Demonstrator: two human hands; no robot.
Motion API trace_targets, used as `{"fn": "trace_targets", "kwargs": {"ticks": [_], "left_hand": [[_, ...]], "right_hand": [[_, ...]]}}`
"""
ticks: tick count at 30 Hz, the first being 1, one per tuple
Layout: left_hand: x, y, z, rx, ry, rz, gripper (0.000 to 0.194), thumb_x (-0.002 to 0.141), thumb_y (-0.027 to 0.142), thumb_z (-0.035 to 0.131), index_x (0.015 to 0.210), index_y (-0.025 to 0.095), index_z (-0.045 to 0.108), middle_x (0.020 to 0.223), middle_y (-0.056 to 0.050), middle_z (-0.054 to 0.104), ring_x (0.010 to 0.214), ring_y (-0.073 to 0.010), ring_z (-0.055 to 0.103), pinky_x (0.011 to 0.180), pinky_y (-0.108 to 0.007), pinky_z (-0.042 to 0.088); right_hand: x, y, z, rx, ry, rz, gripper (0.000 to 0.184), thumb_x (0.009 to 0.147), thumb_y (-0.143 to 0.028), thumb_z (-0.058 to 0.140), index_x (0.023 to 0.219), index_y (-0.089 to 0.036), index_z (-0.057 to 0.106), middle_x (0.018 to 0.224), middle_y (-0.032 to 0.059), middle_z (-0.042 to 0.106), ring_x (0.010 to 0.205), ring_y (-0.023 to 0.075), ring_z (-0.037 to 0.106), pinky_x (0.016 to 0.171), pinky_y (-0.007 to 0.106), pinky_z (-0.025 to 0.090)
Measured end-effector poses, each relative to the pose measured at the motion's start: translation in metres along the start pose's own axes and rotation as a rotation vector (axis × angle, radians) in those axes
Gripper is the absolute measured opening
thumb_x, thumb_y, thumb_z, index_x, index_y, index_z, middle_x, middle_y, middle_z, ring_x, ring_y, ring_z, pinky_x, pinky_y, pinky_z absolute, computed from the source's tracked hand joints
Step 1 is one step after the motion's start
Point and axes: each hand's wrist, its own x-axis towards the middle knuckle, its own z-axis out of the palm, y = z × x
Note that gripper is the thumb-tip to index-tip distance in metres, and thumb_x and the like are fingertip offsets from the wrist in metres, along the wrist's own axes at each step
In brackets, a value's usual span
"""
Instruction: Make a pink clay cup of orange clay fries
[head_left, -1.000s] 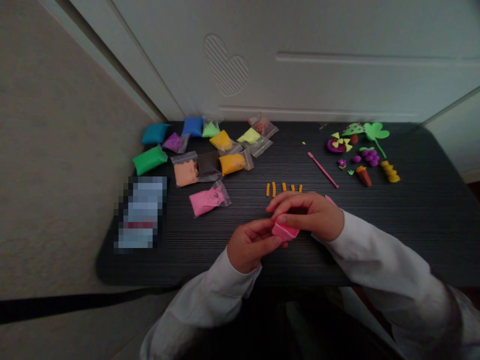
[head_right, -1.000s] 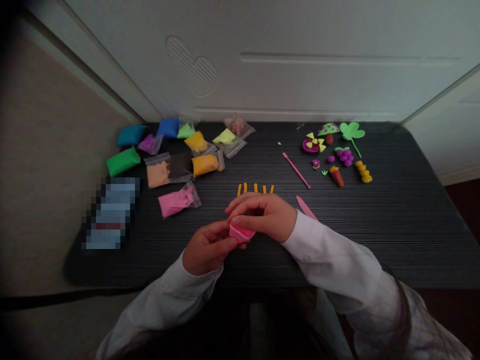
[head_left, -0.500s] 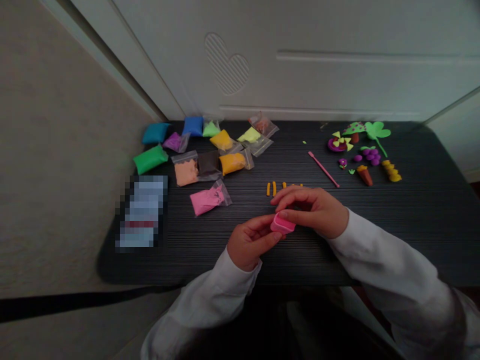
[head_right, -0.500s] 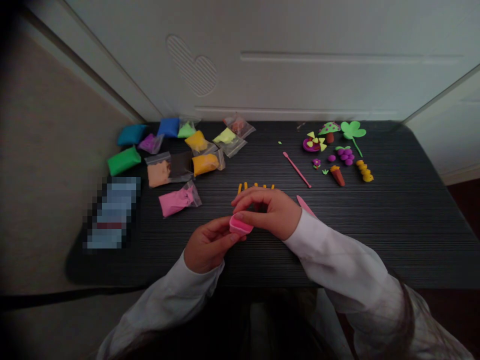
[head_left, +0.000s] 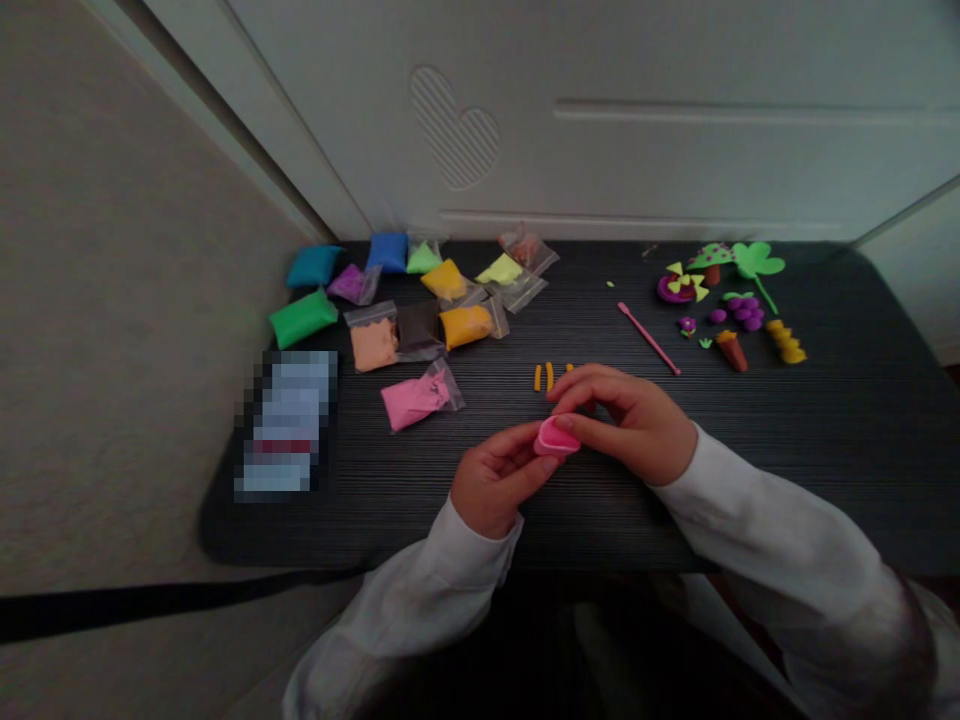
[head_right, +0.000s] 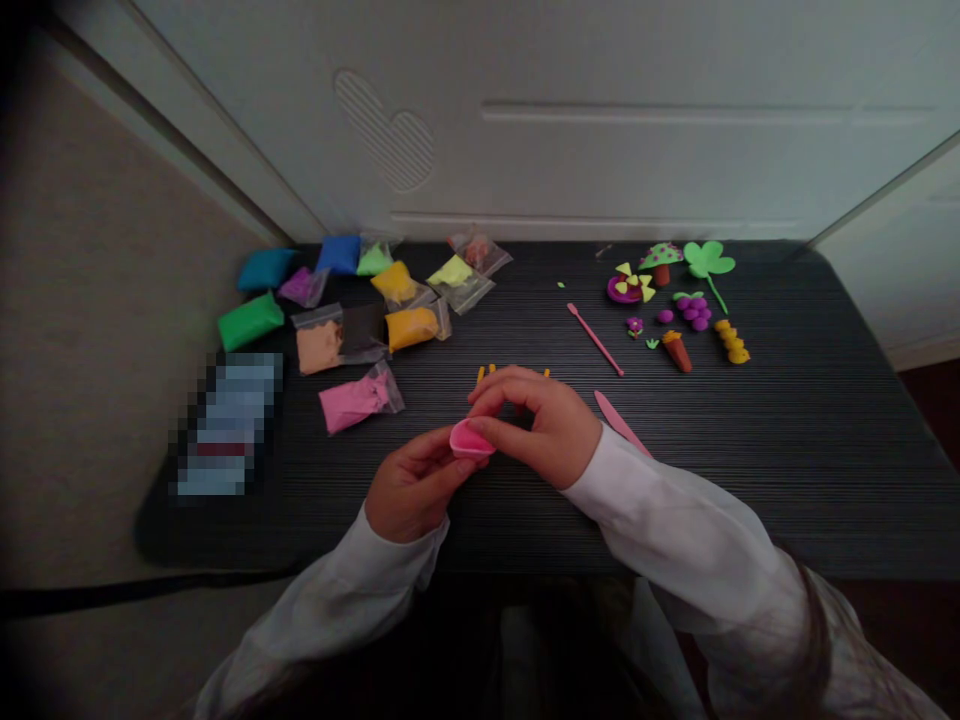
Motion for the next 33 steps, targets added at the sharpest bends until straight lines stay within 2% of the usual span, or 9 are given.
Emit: {"fn": "trace_targets", "kwargs": {"ticks": [3, 6, 10, 13, 17, 22, 27, 33], "left_hand": [[-0.001, 0.001, 0.002, -0.003, 0.026, 0.014, 0.027, 0.058, 0.009, 0.07, 0.083, 0.02, 0.068, 0.077, 0.001, 0.07, 0.071, -0.0102, 0.064, 0.072, -0.022, 0.05], [-0.002, 0.003, 0.006, 0.003, 0.062, 0.042, 0.027, 0.059, 0.008, 0.069, 0.082, 0.02, 0.068, 0.081, 0.001, 0.07, 0.075, -0.01, 0.063, 0.075, -0.022, 0.049], [-0.003, 0.005, 0.006, 0.022, 0.1, 0.035, 0.026, 0.058, 0.007, 0.069, 0.081, 0.02, 0.068, 0.078, 0.001, 0.07, 0.075, -0.0099, 0.063, 0.077, -0.022, 0.048], [-0.003, 0.006, 0.004, 0.001, 0.065, 0.011, 0.028, 0.057, 0.007, 0.07, 0.082, 0.019, 0.067, 0.079, 0.0, 0.07, 0.075, -0.0107, 0.063, 0.078, -0.024, 0.048], [-0.005, 0.013, 0.003, -0.144, -0.016, -0.085, 0.026, 0.061, 0.015, 0.07, 0.086, 0.019, 0.067, 0.087, -0.001, 0.068, 0.082, -0.0139, 0.063, 0.079, -0.028, 0.049], [-0.006, 0.02, 0.004, -0.201, -0.031, -0.217, 0.018, 0.064, 0.017, 0.068, 0.082, 0.019, 0.067, 0.083, 0.0, 0.069, 0.078, -0.0123, 0.064, 0.073, -0.023, 0.052], [-0.005, 0.021, 0.003, -0.231, -0.016, -0.212, 0.018, 0.061, 0.015, 0.071, 0.078, 0.019, 0.067, 0.082, 0.001, 0.069, 0.076, -0.0099, 0.064, 0.072, -0.018, 0.051], [-0.005, 0.021, 0.004, -0.227, -0.023, -0.186, 0.019, 0.061, 0.014, 0.071, 0.078, 0.02, 0.067, 0.08, 0.003, 0.069, 0.076, -0.0081, 0.063, 0.072, -0.017, 0.051]], "right_hand": [[0.0, -0.002, 0.002, -0.066, 0.03, -0.047, 0.008, 0.075, -0.024, 0.059, 0.079, -0.018, 0.063, 0.087, 0.0038, 0.062, 0.085, 0.0138, 0.057, 0.077, 0.029, 0.044], [-0.001, -0.001, 0.002, -0.073, 0.036, -0.033, 0.015, 0.074, -0.027, 0.06, 0.086, -0.02, 0.062, 0.089, 0.0038, 0.062, 0.084, 0.0142, 0.057, 0.072, 0.028, 0.045], [-0.001, 0.0, 0.002, -0.05, 0.032, -0.019, 0.009, 0.074, -0.027, 0.06, 0.078, -0.019, 0.062, 0.088, 0.004, 0.062, 0.084, 0.0146, 0.057, 0.075, 0.03, 0.044], [-0.001, 0.001, 0.001, -0.046, 0.045, -0.033, 0.007, 0.074, -0.027, 0.061, 0.075, -0.02, 0.062, 0.086, 0.0031, 0.063, 0.083, 0.0148, 0.058, 0.078, 0.031, 0.044], [-0.001, 0.0, -0.001, -0.037, 0.051, -0.058, 0.007, 0.074, -0.025, 0.061, 0.077, -0.02, 0.063, 0.085, 0.0032, 0.063, 0.084, 0.0145, 0.057, 0.078, 0.031, 0.044], [-0.003, -0.001, -0.001, -0.003, 0.046, -0.087, 0.009, 0.074, -0.025, 0.061, 0.082, -0.021, 0.062, 0.088, 0.0037, 0.062, 0.087, 0.0151, 0.057, 0.08, 0.032, 0.044], [-0.003, -0.002, -0.001, -0.024, 0.038, -0.082, 0.009, 0.074, -0.027, 0.061, 0.081, -0.021, 0.062, 0.089, 0.0037, 0.062, 0.087, 0.0154, 0.057, 0.08, 0.032, 0.044], [-0.003, -0.006, -0.003, -0.113, 0.056, -0.143, 0.01, 0.075, -0.026, 0.059, 0.083, -0.021, 0.062, 0.089, 0.0046, 0.062, 0.087, 0.0157, 0.057, 0.081, 0.031, 0.044]]}}
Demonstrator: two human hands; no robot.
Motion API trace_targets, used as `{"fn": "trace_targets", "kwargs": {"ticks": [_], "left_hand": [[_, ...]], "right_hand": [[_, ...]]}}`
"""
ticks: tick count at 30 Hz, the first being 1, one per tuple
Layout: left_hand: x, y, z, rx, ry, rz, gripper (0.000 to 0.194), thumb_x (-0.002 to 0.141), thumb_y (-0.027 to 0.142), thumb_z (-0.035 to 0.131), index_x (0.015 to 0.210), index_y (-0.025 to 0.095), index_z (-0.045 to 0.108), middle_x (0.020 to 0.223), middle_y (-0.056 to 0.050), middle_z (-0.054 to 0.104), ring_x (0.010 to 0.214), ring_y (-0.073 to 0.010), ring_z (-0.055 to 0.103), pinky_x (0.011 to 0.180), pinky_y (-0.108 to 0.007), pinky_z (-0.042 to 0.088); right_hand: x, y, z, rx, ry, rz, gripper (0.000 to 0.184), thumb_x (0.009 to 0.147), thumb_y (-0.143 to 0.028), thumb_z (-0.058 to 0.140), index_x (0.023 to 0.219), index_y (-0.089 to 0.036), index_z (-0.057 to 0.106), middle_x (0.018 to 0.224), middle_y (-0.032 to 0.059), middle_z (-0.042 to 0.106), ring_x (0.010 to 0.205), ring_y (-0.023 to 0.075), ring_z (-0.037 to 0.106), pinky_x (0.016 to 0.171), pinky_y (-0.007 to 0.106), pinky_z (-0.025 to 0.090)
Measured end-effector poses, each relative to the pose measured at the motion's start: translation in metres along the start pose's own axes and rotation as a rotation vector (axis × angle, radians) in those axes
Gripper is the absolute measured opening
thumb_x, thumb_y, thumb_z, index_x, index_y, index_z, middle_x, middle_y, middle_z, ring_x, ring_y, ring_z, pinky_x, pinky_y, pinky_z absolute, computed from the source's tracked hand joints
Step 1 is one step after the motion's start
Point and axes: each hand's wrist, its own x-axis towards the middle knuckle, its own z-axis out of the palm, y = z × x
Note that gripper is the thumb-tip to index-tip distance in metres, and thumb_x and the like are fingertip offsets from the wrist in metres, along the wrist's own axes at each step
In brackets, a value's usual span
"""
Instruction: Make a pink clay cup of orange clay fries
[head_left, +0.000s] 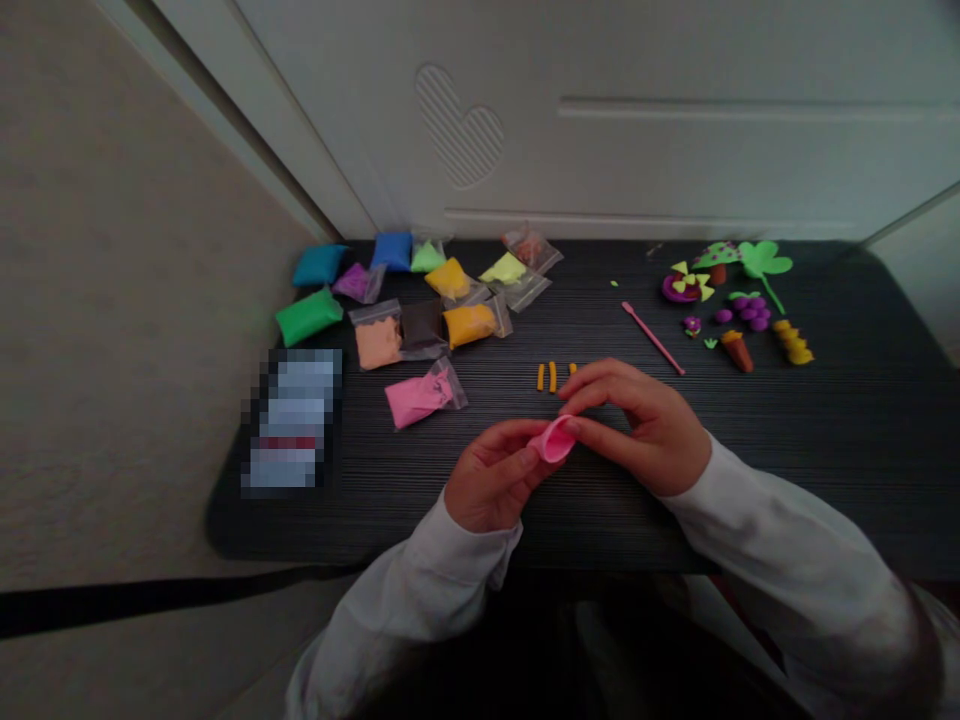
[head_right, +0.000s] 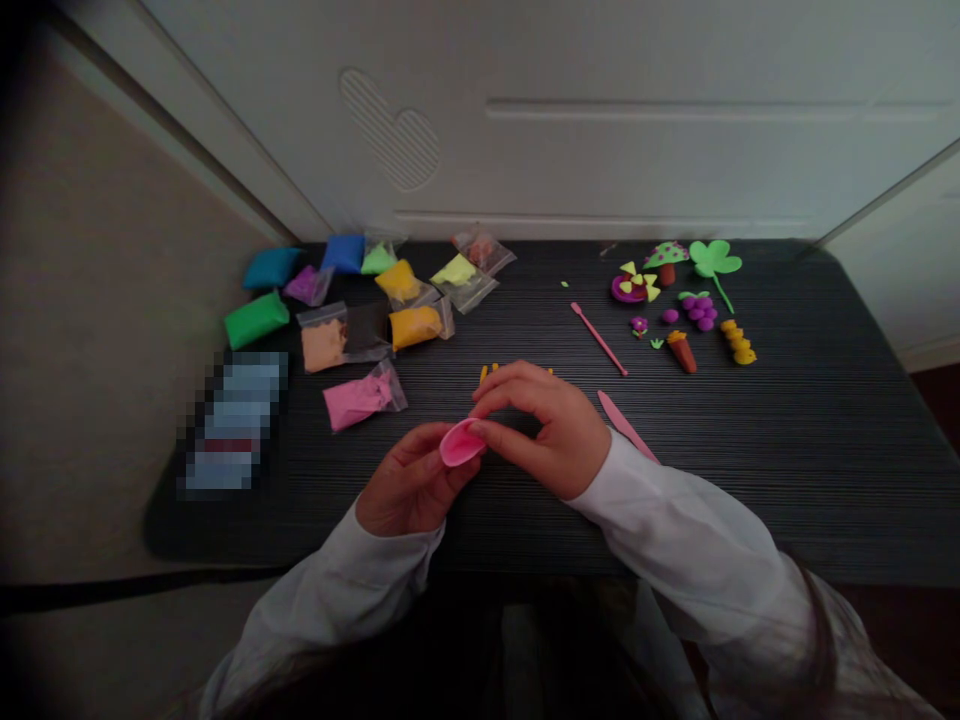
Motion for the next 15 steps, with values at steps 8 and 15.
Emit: {"fn": "trace_targets", "kwargs": {"ticks": [8, 15], "left_hand": [[-0.0003, -0.0012, -0.0026, 0.009, -0.004, 0.004, 0.02, 0.06, 0.016, 0.071, 0.078, 0.021, 0.067, 0.08, 0.003, 0.068, 0.074, -0.0073, 0.062, 0.071, -0.017, 0.05], [0.0005, -0.0035, -0.001, 0.035, 0.009, 0.098, 0.02, 0.056, 0.013, 0.072, 0.072, 0.022, 0.067, 0.09, 0.003, 0.066, 0.085, -0.0096, 0.059, 0.076, -0.019, 0.046]], "right_hand": [[-0.0003, -0.001, -0.0011, 0.011, -0.054, 0.042, 0.009, 0.076, -0.027, 0.057, 0.081, -0.021, 0.062, 0.092, 0.0049, 0.061, 0.088, 0.0163, 0.057, 0.082, 0.033, 0.044], [-0.0006, -0.0027, -0.0016, -0.021, -0.046, 0.03, 0.009, 0.076, -0.025, 0.057, 0.082, -0.021, 0.062, 0.094, 0.0053, 0.062, 0.09, 0.0168, 0.057, 0.083, 0.033, 0.044]]}}
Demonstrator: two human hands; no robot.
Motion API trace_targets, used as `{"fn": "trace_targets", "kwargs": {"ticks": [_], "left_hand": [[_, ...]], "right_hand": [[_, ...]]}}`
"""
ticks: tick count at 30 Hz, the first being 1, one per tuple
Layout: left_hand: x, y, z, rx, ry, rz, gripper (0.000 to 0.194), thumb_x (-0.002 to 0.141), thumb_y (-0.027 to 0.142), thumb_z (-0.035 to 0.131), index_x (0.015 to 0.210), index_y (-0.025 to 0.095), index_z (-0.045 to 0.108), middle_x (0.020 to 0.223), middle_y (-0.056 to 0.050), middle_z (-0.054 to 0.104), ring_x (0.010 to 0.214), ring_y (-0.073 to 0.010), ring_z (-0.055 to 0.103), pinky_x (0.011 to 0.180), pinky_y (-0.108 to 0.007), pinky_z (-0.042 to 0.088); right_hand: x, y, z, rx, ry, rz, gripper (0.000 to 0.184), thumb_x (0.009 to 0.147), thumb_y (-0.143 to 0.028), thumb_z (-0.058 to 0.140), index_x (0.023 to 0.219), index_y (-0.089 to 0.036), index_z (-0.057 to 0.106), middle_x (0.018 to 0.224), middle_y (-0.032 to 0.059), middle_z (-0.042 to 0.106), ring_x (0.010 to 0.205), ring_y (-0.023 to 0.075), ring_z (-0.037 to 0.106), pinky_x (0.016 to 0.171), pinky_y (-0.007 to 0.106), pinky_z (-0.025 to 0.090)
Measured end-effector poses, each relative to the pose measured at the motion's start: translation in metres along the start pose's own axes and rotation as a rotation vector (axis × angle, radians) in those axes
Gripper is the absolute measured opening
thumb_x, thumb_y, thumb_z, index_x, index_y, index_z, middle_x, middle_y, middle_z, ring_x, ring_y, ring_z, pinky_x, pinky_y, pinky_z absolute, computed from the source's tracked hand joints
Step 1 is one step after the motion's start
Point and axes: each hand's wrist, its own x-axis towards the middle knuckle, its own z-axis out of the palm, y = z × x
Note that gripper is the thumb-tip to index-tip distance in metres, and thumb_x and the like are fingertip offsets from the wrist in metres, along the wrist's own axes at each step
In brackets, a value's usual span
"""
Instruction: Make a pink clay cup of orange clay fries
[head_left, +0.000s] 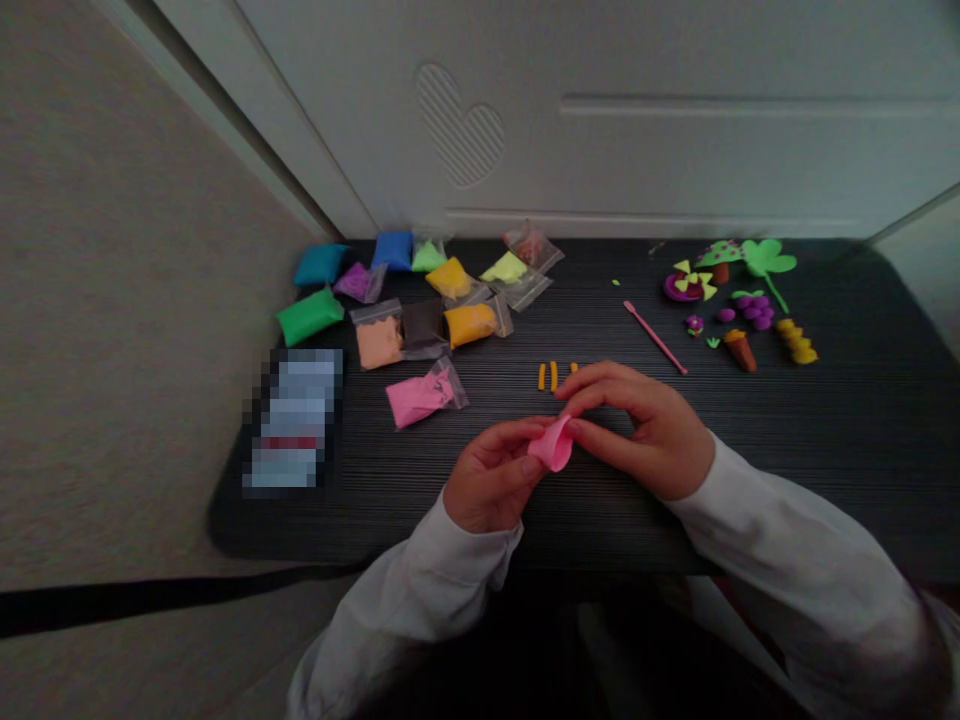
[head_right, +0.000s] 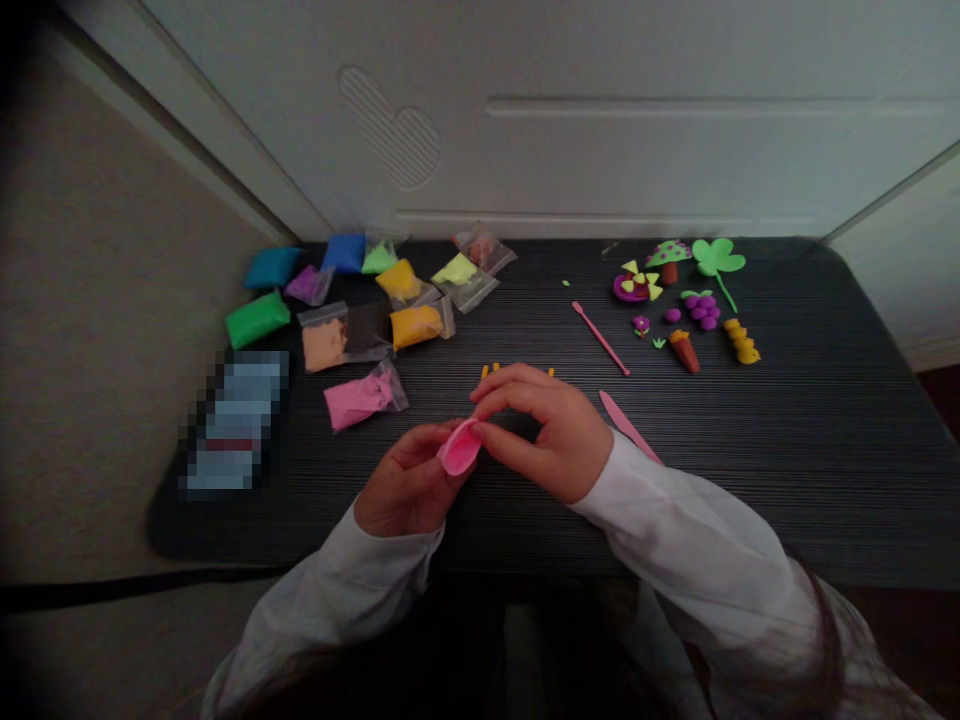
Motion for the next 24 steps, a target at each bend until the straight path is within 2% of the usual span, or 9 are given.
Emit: {"fn": "trace_targets", "kwargs": {"ticks": [8, 11, 13, 16, 18, 21, 24], "left_hand": [[0.003, -0.006, -0.004, 0.103, -0.029, 0.151, 0.023, 0.052, 0.013, 0.074, 0.072, 0.023, 0.068, 0.089, 0.002, 0.065, 0.085, -0.012, 0.058, 0.077, -0.023, 0.046], [0.002, -0.003, -0.002, 0.048, 0.016, 0.095, 0.022, 0.055, 0.014, 0.073, 0.075, 0.023, 0.068, 0.087, 0.002, 0.066, 0.084, -0.0108, 0.059, 0.079, -0.022, 0.046], [0.002, 0.0, -0.001, -0.03, 0.062, 0.034, 0.019, 0.06, 0.017, 0.071, 0.078, 0.022, 0.067, 0.087, 0.002, 0.067, 0.08, -0.0094, 0.061, 0.075, -0.02, 0.048], [0.003, 0.004, -0.003, -0.14, 0.118, -0.03, 0.017, 0.067, 0.021, 0.066, 0.084, 0.021, 0.065, 0.085, 0.001, 0.068, 0.075, -0.0087, 0.062, 0.07, -0.018, 0.05], [0.004, 0.005, -0.005, -0.177, 0.133, -0.057, 0.015, 0.07, 0.021, 0.063, 0.085, 0.02, 0.063, 0.082, 0.0, 0.068, 0.075, -0.0087, 0.063, 0.07, -0.018, 0.05], [0.007, 0.004, -0.01, -0.218, 0.147, -0.09, 0.01, 0.075, 0.02, 0.058, 0.084, 0.018, 0.062, 0.078, -0.001, 0.068, 0.074, -0.0089, 0.063, 0.069, -0.018, 0.051], [0.011, 0.002, -0.015, -0.267, 0.171, -0.092, 0.008, 0.077, 0.019, 0.054, 0.08, 0.017, 0.061, 0.074, 0.0, 0.068, 0.071, -0.0098, 0.063, 0.066, -0.019, 0.052]], "right_hand": [[-0.001, -0.001, 0.001, 0.005, 0.013, 0.023, 0.009, 0.075, -0.024, 0.058, 0.081, -0.021, 0.062, 0.093, 0.0048, 0.062, 0.09, 0.0173, 0.057, 0.084, 0.034, 0.043], [0.0, 0.0, -0.004, 0.005, 0.011, 0.01, 0.009, 0.076, -0.024, 0.057, 0.082, -0.021, 0.062, 0.094, 0.0048, 0.061, 0.091, 0.0169, 0.057, 0.084, 0.033, 0.044], [0.001, 0.006, -0.011, -0.02, 0.061, 0.009, 0.012, 0.077, -0.023, 0.055, 0.086, -0.022, 0.062, 0.095, 0.0049, 0.061, 0.092, 0.0169, 0.056, 0.084, 0.033, 0.044], [0.004, 0.023, -0.02, -0.179, 0.189, 0.045, 0.016, 0.08, -0.022, 0.05, 0.09, -0.022, 0.061, 0.091, 0.0048, 0.062, 0.09, 0.0177, 0.056, 0.086, 0.036, 0.042], [0.007, 0.037, -0.02, -0.342, 0.21, 0.071, 0.017, 0.079, -0.025, 0.05, 0.091, -0.021, 0.062, 0.092, 0.0064, 0.062, 0.09, 0.0198, 0.056, 0.088, 0.04, 0.04], [0.01, 0.056, -0.011, -0.53, 0.12, 0.156, 0.024, 0.078, -0.033, 0.051, 0.092, -0.019, 0.064, 0.096, 0.009, 0.062, 0.093, 0.0241, 0.055, 0.085, 0.045, 0.039], [0.013, 0.063, 0.001, -0.631, 0.076, 0.195, 0.033, 0.078, -0.039, 0.05, 0.099, -0.018, 0.063, 0.104, 0.0099, 0.06, 0.1, 0.0268, 0.051, 0.086, 0.048, 0.034]]}}
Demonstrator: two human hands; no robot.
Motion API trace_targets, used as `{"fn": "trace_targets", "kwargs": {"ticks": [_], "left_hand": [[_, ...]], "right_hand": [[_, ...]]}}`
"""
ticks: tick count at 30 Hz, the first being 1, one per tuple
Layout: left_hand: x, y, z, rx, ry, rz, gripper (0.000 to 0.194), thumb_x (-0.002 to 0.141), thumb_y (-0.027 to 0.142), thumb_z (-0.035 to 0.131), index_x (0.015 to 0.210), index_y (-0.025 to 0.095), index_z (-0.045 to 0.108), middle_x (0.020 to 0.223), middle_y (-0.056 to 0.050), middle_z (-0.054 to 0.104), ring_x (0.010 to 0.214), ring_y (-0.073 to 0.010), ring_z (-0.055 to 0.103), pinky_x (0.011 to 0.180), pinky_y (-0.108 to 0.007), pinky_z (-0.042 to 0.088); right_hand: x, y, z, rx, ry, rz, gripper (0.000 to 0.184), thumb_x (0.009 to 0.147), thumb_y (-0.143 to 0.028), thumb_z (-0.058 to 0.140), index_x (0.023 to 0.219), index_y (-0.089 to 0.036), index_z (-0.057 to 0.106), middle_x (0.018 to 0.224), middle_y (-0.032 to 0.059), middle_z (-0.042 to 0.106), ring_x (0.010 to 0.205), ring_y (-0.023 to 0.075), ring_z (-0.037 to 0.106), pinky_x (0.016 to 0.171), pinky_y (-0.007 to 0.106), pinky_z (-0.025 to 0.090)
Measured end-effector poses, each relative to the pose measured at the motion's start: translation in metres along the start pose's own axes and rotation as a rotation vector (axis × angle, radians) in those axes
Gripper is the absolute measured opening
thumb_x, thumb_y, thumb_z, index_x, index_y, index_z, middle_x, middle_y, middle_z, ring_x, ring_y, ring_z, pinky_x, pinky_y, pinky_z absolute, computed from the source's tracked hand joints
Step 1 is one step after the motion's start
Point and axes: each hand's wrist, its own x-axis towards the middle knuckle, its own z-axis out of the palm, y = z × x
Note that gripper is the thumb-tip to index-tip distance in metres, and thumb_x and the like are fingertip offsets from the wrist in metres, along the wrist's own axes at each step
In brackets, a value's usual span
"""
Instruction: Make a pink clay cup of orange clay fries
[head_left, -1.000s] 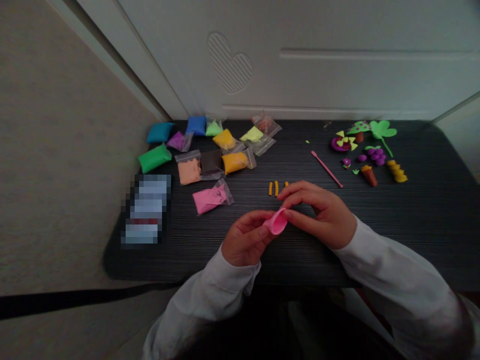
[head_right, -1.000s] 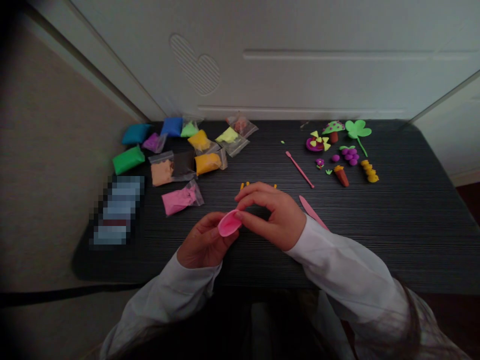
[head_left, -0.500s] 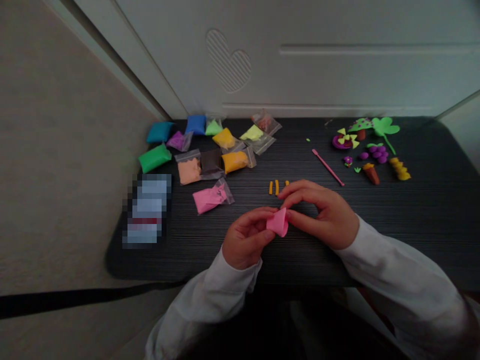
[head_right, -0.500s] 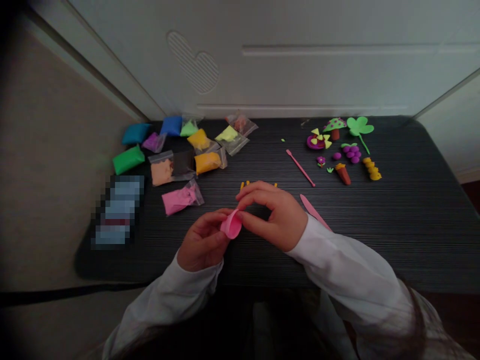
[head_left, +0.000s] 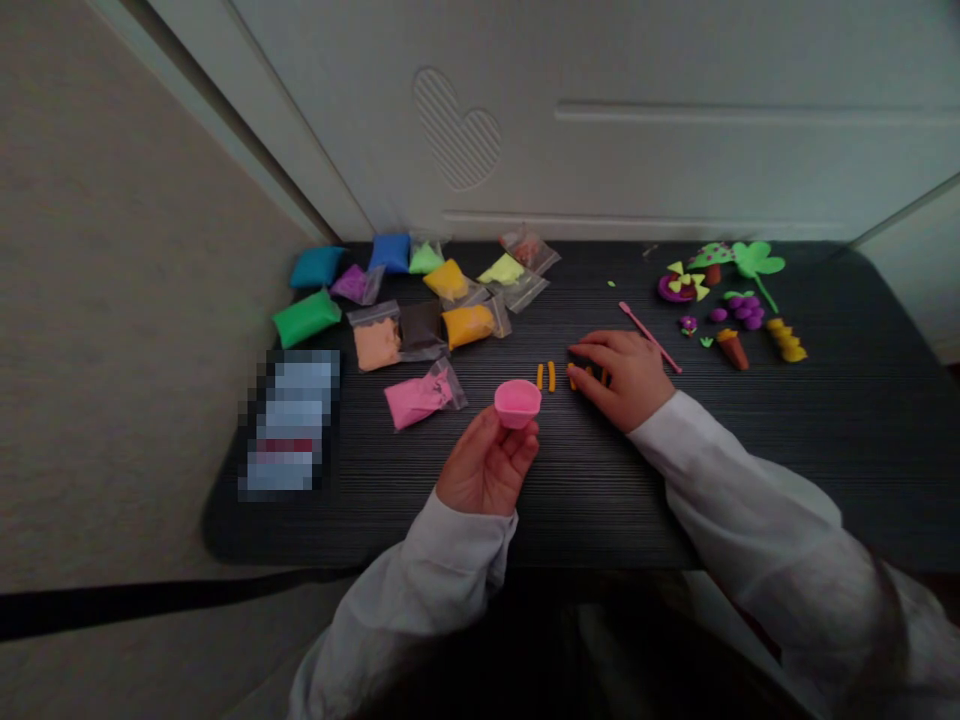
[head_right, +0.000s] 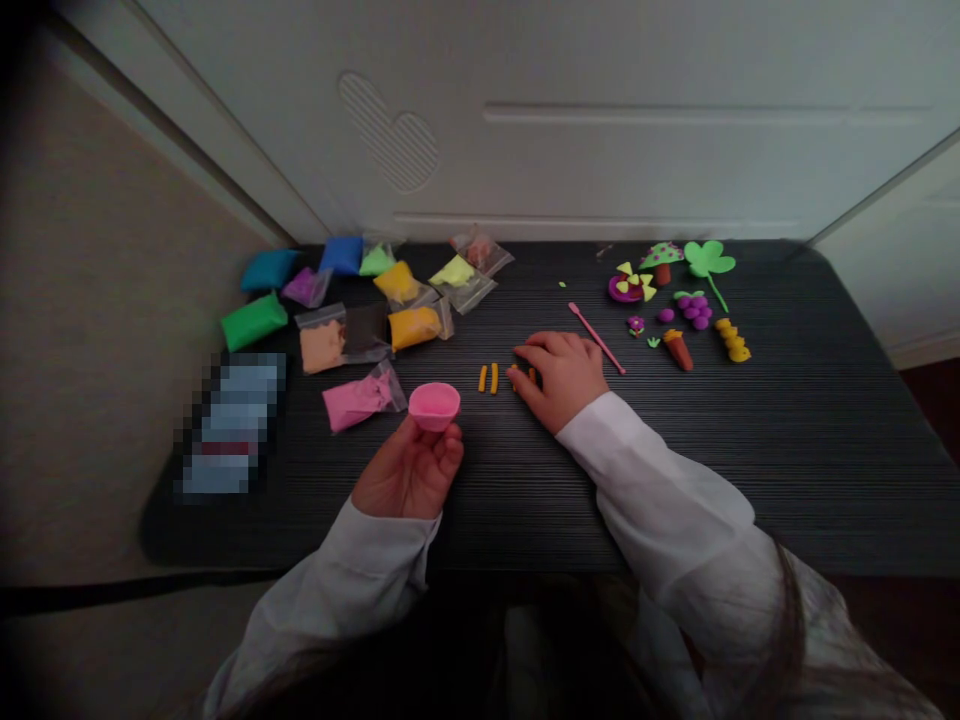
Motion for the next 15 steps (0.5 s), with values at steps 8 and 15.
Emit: {"fn": "trace_targets", "kwargs": {"ticks": [8, 15], "left_hand": [[0.003, 0.0, -0.001, -0.03, 0.047, 0.004, 0.013, 0.081, 0.013, 0.044, 0.083, 0.013, 0.057, 0.077, -0.006, 0.068, 0.07, -0.0136, 0.065, 0.063, -0.023, 0.054], [0.002, -0.001, 0.002, -0.039, 0.039, 0.002, 0.012, 0.08, 0.013, 0.045, 0.084, 0.012, 0.056, 0.075, -0.005, 0.068, 0.068, -0.0137, 0.065, 0.062, -0.022, 0.054]], "right_hand": [[0.006, -0.02, 0.008, -0.062, 0.008, -0.015, 0.023, 0.079, -0.038, 0.05, 0.092, -0.026, 0.064, 0.107, 0.0039, 0.06, 0.104, 0.0239, 0.048, 0.09, 0.046, 0.024], [0.009, -0.018, -0.001, 0.23, -0.014, 0.039, 0.012, 0.072, -0.033, 0.059, 0.078, -0.023, 0.063, 0.094, 0.0015, 0.065, 0.094, 0.0207, 0.056, 0.09, 0.044, 0.031]]}}
